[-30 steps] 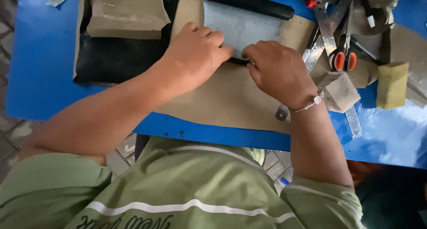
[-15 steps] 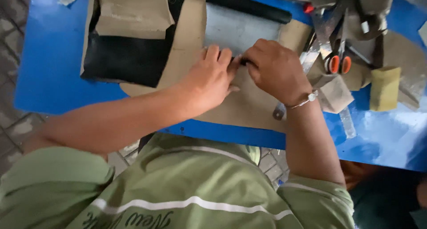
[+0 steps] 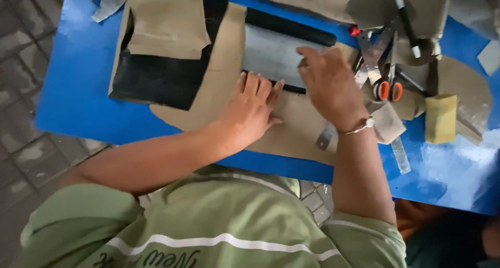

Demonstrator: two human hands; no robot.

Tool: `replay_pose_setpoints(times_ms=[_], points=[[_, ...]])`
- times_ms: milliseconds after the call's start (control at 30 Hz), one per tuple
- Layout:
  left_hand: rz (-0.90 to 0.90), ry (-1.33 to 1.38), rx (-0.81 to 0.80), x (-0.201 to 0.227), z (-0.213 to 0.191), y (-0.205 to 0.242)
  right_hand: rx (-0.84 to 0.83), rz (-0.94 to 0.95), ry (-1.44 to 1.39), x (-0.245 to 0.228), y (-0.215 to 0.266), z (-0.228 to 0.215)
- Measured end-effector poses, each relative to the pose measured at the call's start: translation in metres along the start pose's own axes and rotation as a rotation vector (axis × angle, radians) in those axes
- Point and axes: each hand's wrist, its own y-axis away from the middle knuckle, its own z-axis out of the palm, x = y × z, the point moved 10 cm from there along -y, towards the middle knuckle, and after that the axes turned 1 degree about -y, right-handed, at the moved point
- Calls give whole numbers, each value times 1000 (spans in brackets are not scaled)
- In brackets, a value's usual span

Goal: Applying glue to leather edges and folding them to assemble a component

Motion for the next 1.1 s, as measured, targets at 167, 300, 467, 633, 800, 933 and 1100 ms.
replay_pose_setpoints(times_ms=[167,300,467,633,800,933,1100], points=[[-9,40,8,-3,-7,3,15,288,-816,31,-2,-12],[-16,144,-49,-3,-14,1,189,531,-1399,28,-9,-5],[-22,-98,81,0,2,4,-8,493,-1376,16,-25,-18],[7,-108,67,3,2,7,-62,419,-1194,16,-28,-9],[-34,-93,61,6,13,7,-72,587,-1415,10,-29,-15],[-45,-111,89,6,6,9,-155,601,-1392,-7,-43,-8],[-65,-57,72,5,5,6,-45,389,-1347,-19,-63,-11]])
